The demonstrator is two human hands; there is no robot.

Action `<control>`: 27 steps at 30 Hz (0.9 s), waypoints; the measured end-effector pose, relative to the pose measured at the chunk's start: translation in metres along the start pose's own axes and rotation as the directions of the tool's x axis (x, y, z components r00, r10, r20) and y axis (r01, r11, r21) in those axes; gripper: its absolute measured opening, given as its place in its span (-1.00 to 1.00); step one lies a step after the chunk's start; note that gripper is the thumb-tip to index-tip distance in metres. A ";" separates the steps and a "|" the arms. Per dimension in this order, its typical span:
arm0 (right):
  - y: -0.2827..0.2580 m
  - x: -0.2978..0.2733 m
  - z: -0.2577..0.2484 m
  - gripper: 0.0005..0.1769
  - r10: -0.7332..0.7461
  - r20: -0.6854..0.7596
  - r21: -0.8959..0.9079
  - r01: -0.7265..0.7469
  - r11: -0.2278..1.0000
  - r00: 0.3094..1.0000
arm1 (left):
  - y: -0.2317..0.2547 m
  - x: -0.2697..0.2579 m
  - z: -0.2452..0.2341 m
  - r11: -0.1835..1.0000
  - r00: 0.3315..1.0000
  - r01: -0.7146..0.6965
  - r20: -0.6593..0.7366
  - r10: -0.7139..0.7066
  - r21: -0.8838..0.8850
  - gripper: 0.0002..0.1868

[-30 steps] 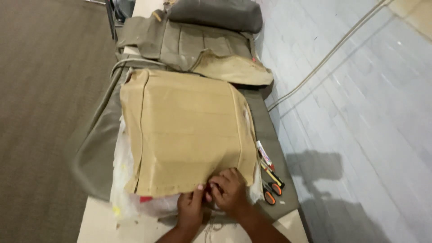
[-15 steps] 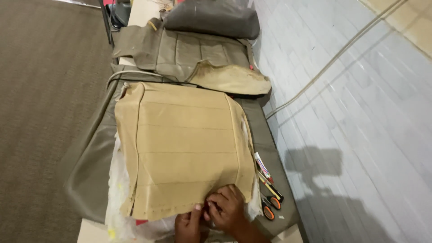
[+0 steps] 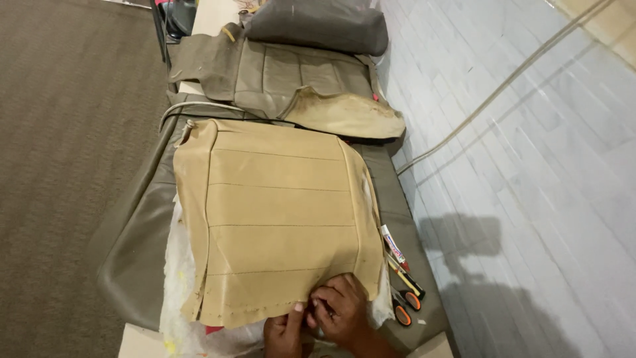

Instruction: Hand-stitch a tan leather cover onto a padded base using a needle and thread

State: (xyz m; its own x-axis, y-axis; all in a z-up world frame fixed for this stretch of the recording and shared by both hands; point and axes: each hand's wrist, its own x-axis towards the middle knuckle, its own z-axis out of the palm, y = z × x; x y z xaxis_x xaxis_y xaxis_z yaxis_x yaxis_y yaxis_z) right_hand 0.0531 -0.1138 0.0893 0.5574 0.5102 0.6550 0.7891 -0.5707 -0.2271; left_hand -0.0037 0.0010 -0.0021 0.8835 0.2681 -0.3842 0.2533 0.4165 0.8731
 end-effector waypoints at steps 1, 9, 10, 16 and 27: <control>-0.002 0.003 0.001 -0.97 0.003 -0.005 -0.002 -0.003 1.000 1.000 | 0.000 0.002 -0.002 1.000 1.000 -0.002 0.005 0.002 0.005 -0.47; -0.001 -0.008 0.003 -0.90 0.035 0.029 -0.001 -0.035 0.999 0.999 | 0.012 -0.002 -0.007 0.975 0.971 -0.215 0.122 0.206 0.057 -0.48; 0.001 -0.012 0.004 -0.90 0.033 0.031 0.001 -0.033 0.999 0.999 | 0.010 -0.001 -0.006 0.975 0.971 -0.214 0.119 0.207 0.055 -0.48; 0.002 -0.023 0.008 -0.92 0.006 0.022 -0.025 -0.005 1.000 1.000 | 0.009 -0.003 -0.007 0.965 0.963 -0.262 0.076 0.260 0.014 -0.52; 0.002 -0.026 0.011 -0.94 -0.060 0.010 -0.007 0.060 0.998 0.998 | 0.010 -0.005 -0.004 0.926 0.921 -0.377 0.094 0.378 -0.027 -0.52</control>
State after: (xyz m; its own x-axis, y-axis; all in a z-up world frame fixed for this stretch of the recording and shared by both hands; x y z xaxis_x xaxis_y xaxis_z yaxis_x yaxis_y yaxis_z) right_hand 0.0428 -0.1213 0.0639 0.5115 0.5499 0.6603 0.8196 -0.5431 -0.1826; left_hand -0.0070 0.0069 0.0071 0.9466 0.3223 0.0044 -0.1093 0.3081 0.9451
